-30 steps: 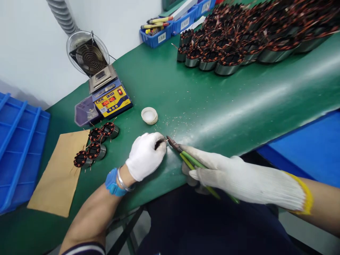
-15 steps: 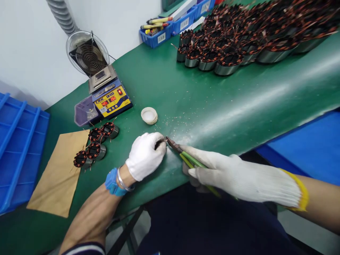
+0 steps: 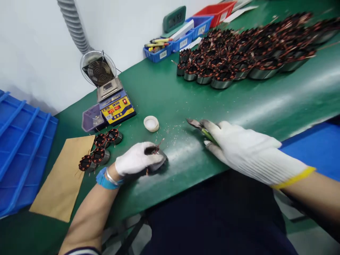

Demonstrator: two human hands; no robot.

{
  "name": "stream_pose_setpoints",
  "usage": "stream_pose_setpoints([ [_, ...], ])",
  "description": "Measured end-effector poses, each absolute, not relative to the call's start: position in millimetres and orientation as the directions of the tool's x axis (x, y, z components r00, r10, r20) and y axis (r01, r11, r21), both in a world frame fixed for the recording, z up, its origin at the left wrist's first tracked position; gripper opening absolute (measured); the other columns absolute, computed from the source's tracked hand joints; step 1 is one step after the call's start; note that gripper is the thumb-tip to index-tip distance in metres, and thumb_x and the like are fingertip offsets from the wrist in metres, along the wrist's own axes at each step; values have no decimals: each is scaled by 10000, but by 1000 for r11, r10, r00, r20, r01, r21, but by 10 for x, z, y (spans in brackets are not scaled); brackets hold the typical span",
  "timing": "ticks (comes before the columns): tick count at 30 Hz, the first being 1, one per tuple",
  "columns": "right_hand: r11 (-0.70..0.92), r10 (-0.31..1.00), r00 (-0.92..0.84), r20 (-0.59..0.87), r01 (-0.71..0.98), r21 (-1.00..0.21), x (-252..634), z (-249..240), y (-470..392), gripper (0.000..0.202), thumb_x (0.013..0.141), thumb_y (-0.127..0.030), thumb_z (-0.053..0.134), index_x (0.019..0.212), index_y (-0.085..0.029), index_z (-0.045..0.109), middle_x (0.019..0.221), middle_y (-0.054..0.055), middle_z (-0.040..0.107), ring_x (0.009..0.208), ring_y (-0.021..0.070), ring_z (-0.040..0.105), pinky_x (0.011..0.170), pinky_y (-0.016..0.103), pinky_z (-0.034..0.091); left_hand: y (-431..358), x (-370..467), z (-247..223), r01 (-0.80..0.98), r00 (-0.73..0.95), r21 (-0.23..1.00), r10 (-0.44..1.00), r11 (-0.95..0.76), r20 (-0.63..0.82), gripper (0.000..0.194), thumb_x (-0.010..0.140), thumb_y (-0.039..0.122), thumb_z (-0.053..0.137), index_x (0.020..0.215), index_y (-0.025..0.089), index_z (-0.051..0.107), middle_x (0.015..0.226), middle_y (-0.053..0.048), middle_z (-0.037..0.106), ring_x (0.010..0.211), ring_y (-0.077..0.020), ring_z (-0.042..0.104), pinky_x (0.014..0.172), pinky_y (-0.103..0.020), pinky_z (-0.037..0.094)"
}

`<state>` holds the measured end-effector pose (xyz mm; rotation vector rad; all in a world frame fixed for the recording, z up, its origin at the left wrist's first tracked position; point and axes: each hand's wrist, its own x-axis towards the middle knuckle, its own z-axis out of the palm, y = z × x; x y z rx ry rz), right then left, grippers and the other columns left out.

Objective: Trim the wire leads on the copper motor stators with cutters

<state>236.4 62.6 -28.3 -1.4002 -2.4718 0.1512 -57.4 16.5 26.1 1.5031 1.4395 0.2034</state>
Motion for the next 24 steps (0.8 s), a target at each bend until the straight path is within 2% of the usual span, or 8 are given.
stream_pose_setpoints([
  [3,436,865,-448,227,894,101,2344,-313,725,421,959,-412,438,1246,-172,630,899,177,643,721,352,620,493,372,431,242,-638,175,301,434,889,780,346,-451,585,723,688,654,918,138,700,823,-74,700,731,-212,634,691,-329,525],
  [6,434,848,-453,273,891,132,2355,-334,794,376,946,-426,479,1194,-194,640,881,156,640,711,326,610,490,357,412,238,-638,157,195,443,922,809,334,-387,587,668,675,713,897,135,724,892,-97,726,856,-261,662,819,-371,537],
  [9,452,843,-466,268,884,115,2373,-301,816,404,940,-425,475,1211,-172,635,898,171,652,715,338,615,519,400,448,202,-582,204,312,418,887,789,340,-450,553,684,650,682,907,145,702,861,-83,722,792,-244,664,763,-361,537],
  [11,488,821,-488,298,869,80,2344,-260,777,444,932,-401,476,1246,-121,618,1018,223,663,826,387,638,625,483,507,168,-498,242,535,283,798,831,278,-478,447,727,595,659,871,171,668,807,-59,710,724,-220,655,689,-331,514],
  [13,563,772,-525,359,826,-2,2265,-243,679,492,928,-387,489,1290,-68,584,1185,271,637,1013,428,631,800,551,529,128,-393,276,785,43,586,927,200,-374,367,741,555,674,832,201,634,796,-49,708,715,-224,659,646,-317,483],
  [17,696,717,-602,351,650,-305,2023,-320,369,528,859,-444,628,1271,-116,591,1244,197,646,1092,342,646,904,457,553,58,-316,405,973,-101,183,974,139,-202,481,803,696,598,770,216,601,737,-75,697,696,-257,681,599,-326,462],
  [20,688,709,-656,259,561,-460,1880,-376,214,624,714,-482,779,1228,-161,628,1214,151,658,1072,323,648,908,437,556,26,-453,548,988,16,154,979,16,-201,488,965,595,412,775,205,633,716,-87,702,727,-257,707,670,-349,519],
  [24,667,717,-656,237,546,-506,1781,-391,217,568,690,-425,809,1175,-171,657,1158,134,663,1102,345,611,977,497,514,28,-619,528,879,272,372,954,-299,125,299,914,273,462,1126,210,662,1130,-89,750,1063,-222,707,957,-370,555],
])
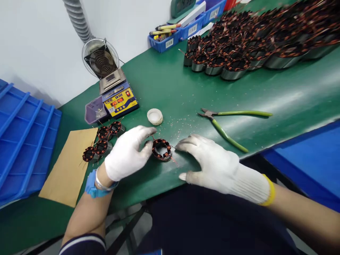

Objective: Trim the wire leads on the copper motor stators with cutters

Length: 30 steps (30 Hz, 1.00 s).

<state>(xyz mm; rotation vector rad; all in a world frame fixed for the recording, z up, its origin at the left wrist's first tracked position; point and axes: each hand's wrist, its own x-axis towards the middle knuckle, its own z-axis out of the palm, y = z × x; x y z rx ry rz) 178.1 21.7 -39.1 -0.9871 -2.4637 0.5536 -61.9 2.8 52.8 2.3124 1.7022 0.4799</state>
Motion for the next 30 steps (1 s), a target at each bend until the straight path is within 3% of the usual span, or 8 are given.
stream_pose_setpoints([
  [3,693,702,-651,289,530,-490,1716,-421,274,398,813,-311,699,1179,-165,647,1143,133,665,1113,332,595,1011,506,486,65,-558,318,736,452,446,860,-509,237,420,855,194,491,1260,196,606,1365,-106,661,1268,-225,620,1089,-395,508],
  [7,730,670,-659,341,504,-461,1647,-456,366,255,884,-275,597,1093,-151,672,1092,152,686,1109,350,597,1063,572,423,89,-402,98,754,478,435,865,-492,151,430,828,213,558,1251,152,610,1253,-135,709,1166,-277,665,1067,-448,520],
  [9,695,675,-673,302,443,-566,1643,-416,425,173,909,-266,542,965,-181,682,968,109,706,1011,304,635,1063,555,419,80,-380,78,780,491,397,866,-483,90,465,822,250,587,1279,165,597,1204,-126,718,1109,-294,673,1043,-477,522],
  [14,236,786,-618,-21,331,-914,1702,-174,556,207,876,-379,561,818,-205,657,796,42,690,747,202,635,678,325,517,55,-408,188,796,555,352,825,-492,-101,564,831,353,641,1348,143,556,1109,-131,710,1043,-313,662,979,-483,531],
  [17,-34,917,-372,-141,280,-959,1787,-96,588,268,828,-457,601,867,-196,652,724,29,671,592,162,581,537,280,481,50,-396,256,813,535,377,826,-444,-179,623,795,361,687,1364,149,545,1115,-119,707,1031,-306,665,982,-475,524],
  [19,-105,950,-254,-180,282,-954,1858,-112,569,286,809,-462,621,897,-191,650,728,41,684,555,157,582,499,276,485,42,-365,264,836,465,404,870,-371,-163,593,755,368,719,1298,167,590,1131,-111,711,1035,-301,667,980,-463,528],
  [24,40,873,-462,-154,383,-923,1903,-213,378,305,743,-353,701,1012,-209,684,981,75,763,820,234,727,712,348,606,-25,-237,153,864,326,407,945,-295,-8,104,817,236,629,903,223,685,958,-54,736,966,-249,672,1049,-470,487],
  [30,69,866,-488,-111,336,-939,1707,-181,306,172,820,-335,616,900,-202,691,849,50,753,758,211,696,673,325,574,-94,-171,77,859,222,457,972,-232,75,100,841,183,596,810,233,677,960,-35,752,1001,-234,695,1178,-548,377],
])
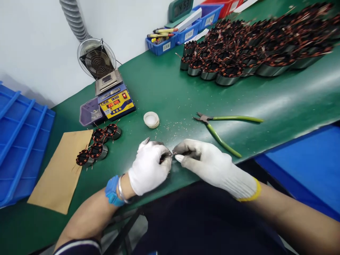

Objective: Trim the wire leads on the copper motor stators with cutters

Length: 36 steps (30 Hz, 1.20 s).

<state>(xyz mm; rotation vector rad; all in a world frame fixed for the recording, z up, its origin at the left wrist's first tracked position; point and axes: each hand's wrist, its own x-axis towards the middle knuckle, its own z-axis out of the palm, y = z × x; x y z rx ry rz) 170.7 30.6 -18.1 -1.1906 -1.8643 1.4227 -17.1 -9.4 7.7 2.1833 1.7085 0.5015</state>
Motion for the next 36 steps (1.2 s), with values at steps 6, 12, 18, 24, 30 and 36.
stream_pose_setpoints([
  [6,6,889,-439,-129,293,-956,1584,-162,281,165,800,-350,582,817,-202,651,739,37,702,673,197,654,609,312,546,-98,-170,69,833,214,499,971,-240,110,116,868,185,569,806,216,661,918,-24,741,951,-204,695,1207,-556,327],
  [12,293,899,-426,104,407,-865,1688,-277,166,164,895,-328,538,898,-216,656,856,72,730,741,213,694,655,343,582,-110,-141,26,830,196,491,962,-267,191,120,853,159,577,783,221,652,811,-8,707,853,-197,676,1190,-546,365],
  [18,834,551,-670,499,416,-362,1783,-326,336,198,936,-234,520,1016,-204,698,1033,139,742,988,301,692,872,475,567,-108,-141,-16,849,252,413,940,-329,229,133,861,169,576,763,227,643,790,-19,691,847,-200,661,1162,-519,398],
  [24,113,706,-674,-216,408,-906,1694,-222,375,273,995,-343,385,866,-209,585,609,0,643,487,151,593,480,262,488,-124,-128,-17,842,309,390,926,-373,218,145,876,181,572,760,239,638,798,-19,695,867,-197,655,1194,-544,346],
  [30,902,411,-821,396,303,-307,1885,-204,545,253,924,-196,495,1073,-174,697,1064,148,749,955,287,700,869,463,545,-109,-113,-12,839,318,376,915,-394,250,152,861,164,568,749,224,650,768,-31,675,812,-194,645,1159,-510,396],
  [36,497,674,-738,22,431,-753,1756,-121,488,257,970,-307,435,857,-201,640,720,57,706,624,197,658,588,319,524,-122,-123,-18,836,320,371,908,-405,270,134,861,180,571,757,223,644,773,-27,681,832,-194,651,1157,-517,395],
])
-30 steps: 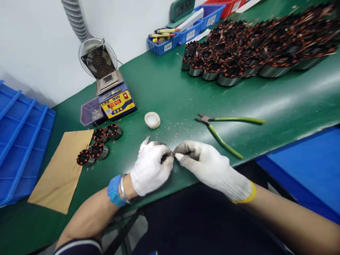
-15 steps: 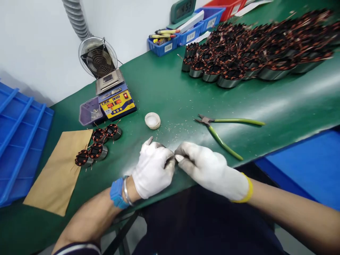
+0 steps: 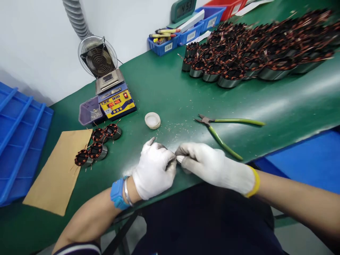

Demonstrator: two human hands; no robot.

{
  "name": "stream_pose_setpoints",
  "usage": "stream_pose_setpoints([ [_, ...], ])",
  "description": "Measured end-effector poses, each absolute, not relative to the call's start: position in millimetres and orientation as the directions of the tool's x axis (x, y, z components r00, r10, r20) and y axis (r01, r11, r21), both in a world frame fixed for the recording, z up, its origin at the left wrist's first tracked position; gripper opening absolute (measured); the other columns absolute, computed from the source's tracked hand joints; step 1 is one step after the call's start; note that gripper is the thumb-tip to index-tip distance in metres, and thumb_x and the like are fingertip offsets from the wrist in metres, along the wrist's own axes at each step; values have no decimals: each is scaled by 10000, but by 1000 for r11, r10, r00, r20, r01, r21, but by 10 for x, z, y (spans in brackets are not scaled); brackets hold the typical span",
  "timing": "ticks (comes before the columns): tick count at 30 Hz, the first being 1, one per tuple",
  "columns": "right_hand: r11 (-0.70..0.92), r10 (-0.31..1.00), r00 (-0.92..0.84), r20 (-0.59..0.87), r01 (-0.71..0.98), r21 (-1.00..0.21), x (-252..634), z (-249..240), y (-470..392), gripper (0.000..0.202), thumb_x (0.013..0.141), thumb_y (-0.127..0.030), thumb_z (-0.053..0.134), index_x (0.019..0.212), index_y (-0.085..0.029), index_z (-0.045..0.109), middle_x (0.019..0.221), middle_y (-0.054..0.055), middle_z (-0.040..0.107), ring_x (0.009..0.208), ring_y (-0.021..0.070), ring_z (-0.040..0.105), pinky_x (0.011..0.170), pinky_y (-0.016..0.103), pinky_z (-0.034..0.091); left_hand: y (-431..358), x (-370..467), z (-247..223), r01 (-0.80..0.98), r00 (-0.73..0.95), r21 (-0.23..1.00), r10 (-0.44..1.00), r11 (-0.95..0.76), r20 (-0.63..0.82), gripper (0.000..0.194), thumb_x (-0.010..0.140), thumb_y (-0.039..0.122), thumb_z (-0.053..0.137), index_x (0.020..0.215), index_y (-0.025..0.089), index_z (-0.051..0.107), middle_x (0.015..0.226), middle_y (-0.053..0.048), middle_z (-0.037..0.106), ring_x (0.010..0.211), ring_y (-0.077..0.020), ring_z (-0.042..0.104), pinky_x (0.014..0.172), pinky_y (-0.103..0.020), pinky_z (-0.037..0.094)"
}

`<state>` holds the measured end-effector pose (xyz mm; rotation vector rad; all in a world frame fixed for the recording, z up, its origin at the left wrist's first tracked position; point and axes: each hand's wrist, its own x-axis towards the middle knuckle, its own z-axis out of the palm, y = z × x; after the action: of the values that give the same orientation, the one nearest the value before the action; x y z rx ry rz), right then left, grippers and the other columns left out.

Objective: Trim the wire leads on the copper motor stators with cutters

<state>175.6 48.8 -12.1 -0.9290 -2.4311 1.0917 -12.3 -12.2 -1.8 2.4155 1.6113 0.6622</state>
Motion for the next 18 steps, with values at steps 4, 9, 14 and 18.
stream_pose_setpoints([
  [4,169,650,-728,-219,420,-892,1755,-125,463,257,978,-352,425,857,-208,600,646,22,671,566,179,640,541,293,504,-118,-119,-5,842,335,359,912,-403,238,146,850,181,573,731,234,638,768,-28,691,825,-200,654,1160,-524,392],
  [9,856,494,-813,309,390,-340,1893,-270,503,246,916,-236,523,1089,-186,689,1082,150,735,910,292,695,770,423,536,-116,-106,-1,841,325,364,911,-401,252,150,851,169,564,742,226,649,757,-29,684,804,-197,651,1147,-510,411],
  [14,505,699,-713,55,438,-744,1770,-211,429,248,942,-294,433,831,-188,629,713,75,689,611,210,640,571,329,512,-121,-120,-8,838,340,358,907,-412,250,151,852,163,572,730,226,635,781,-30,688,833,-194,648,1168,-505,385],
  [18,210,677,-716,-168,408,-888,1753,-164,428,254,953,-326,427,792,-204,581,640,27,658,528,177,617,510,297,502,-128,-125,-7,833,339,363,904,-418,262,148,860,172,563,744,227,636,778,-27,686,833,-194,646,1172,-517,383],
])
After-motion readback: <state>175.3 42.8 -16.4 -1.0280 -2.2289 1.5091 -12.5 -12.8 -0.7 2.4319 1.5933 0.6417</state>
